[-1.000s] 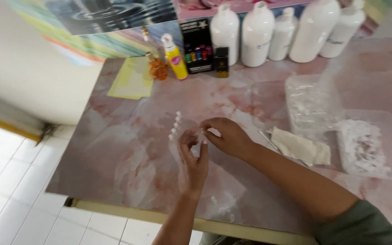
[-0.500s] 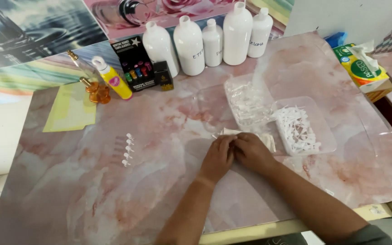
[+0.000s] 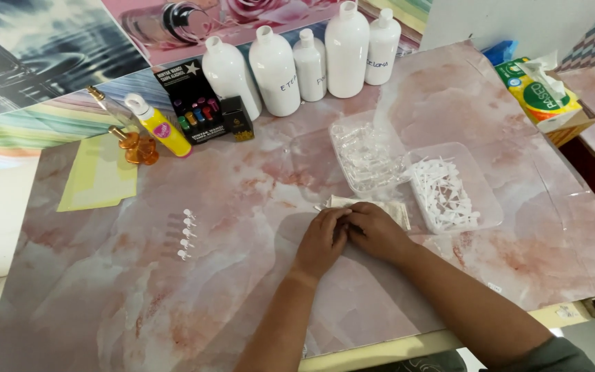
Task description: Assembling perfume sprayer heads by manually inserting plastic dip tubes into the sprayer mechanism.
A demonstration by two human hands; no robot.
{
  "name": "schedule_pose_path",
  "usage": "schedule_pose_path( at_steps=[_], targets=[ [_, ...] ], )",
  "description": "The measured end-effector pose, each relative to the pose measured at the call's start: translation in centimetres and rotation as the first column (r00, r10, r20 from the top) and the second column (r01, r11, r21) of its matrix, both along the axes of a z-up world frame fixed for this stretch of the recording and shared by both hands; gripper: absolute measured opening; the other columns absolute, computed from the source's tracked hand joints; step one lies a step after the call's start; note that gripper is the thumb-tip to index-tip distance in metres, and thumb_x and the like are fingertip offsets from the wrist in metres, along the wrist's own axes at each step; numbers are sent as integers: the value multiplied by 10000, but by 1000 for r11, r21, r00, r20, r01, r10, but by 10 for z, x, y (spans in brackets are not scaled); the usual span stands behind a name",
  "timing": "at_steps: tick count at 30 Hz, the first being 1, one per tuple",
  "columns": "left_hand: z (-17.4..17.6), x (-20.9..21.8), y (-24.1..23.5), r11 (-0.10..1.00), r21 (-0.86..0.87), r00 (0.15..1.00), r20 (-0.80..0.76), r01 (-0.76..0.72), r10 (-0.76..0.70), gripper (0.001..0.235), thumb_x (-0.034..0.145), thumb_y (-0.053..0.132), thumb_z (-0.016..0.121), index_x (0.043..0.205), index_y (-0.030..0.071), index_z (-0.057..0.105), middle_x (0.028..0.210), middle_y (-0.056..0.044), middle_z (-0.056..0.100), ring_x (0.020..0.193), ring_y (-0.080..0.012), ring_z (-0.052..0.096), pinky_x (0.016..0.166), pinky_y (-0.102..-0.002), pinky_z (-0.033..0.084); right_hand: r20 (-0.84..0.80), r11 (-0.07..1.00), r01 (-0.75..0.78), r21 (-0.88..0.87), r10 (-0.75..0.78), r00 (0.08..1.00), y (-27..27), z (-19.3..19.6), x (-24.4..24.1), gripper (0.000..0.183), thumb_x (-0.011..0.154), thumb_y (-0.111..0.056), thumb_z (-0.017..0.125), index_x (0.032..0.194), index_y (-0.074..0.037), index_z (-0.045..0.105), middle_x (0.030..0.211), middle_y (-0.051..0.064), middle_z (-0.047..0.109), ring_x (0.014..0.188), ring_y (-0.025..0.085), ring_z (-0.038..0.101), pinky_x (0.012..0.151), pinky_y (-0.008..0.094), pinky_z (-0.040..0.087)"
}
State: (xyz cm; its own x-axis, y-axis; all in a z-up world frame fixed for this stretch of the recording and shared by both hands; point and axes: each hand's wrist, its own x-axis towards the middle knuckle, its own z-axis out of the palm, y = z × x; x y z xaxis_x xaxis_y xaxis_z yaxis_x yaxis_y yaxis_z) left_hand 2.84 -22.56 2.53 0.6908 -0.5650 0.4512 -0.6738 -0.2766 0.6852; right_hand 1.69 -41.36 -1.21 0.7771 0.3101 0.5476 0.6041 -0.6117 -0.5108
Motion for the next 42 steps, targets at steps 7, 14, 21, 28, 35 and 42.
schedule_pose_path(
  at_steps=[7, 14, 21, 28, 35, 42],
  targets=[
    [-3, -1, 1, 1000, 3, 1000, -10, -7, 7, 308, 943, -5, 594, 1245, 52, 564, 1180, -114, 622, 1191, -320, 637, 1047, -444, 516, 26, 1000, -25, 6, 24, 999, -2, -9, 4, 164, 827, -97, 736, 969, -18, 746, 1013, 171, 722, 999, 382, 703, 839, 444, 576],
    [11, -4, -3, 1000, -24, 998, -65, -12, 11, 278, 941, 1, 600, 1214, 47, 576, 1172, -111, 634, 1199, -319, 631, 1052, -437, 511, 66, 1000, 13, 0, -13, 998, 1, 2, -2, 164, 837, -77, 729, 988, -18, 748, 1041, 161, 715, 1014, 364, 697, 855, 422, 568],
    [39, -6, -17, 996, -88, 998, -52, -32, 28, 287, 922, -36, 592, 1189, 65, 614, 1096, -84, 634, 1099, -285, 667, 969, -403, 554, 177, 993, 118, 8, -118, 977, -7, 2, -2, 173, 875, -73, 713, 1036, -22, 749, 1046, 150, 708, 1014, 343, 693, 864, 398, 572],
    [49, -6, -27, 983, -181, 1000, 0, -15, 15, 279, 899, -43, 613, 1157, 60, 638, 1042, -84, 635, 1000, -278, 692, 905, -389, 586, 199, 982, 167, 82, -181, 963, -10, -9, 0, 171, 880, -63, 735, 1047, -46, 765, 1024, 124, 709, 969, 297, 706, 836, 356, 579],
    [64, 4, -36, 971, -241, 992, 123, 16, 14, 270, 916, -14, 636, 1180, 43, 638, 1032, -99, 648, 983, -287, 695, 872, -386, 587, 221, 978, 163, 131, -190, 957, -15, 70, -9, 195, 861, -9, 764, 1044, -75, 780, 988, 148, 734, 933, 332, 727, 820, 400, 598],
    [96, 21, -80, 928, -330, 925, -378, -172, 37, 501, 1033, 169, 552, 1473, -6, 389, 1475, -260, 387, 1453, -447, 317, 1208, -516, 289, 139, 917, 364, 161, -387, 912, -63, 108, 29, 245, 915, -74, 760, 1156, -113, 751, 1108, 106, 740, 1041, 310, 727, 874, 420, 594]
  ],
)
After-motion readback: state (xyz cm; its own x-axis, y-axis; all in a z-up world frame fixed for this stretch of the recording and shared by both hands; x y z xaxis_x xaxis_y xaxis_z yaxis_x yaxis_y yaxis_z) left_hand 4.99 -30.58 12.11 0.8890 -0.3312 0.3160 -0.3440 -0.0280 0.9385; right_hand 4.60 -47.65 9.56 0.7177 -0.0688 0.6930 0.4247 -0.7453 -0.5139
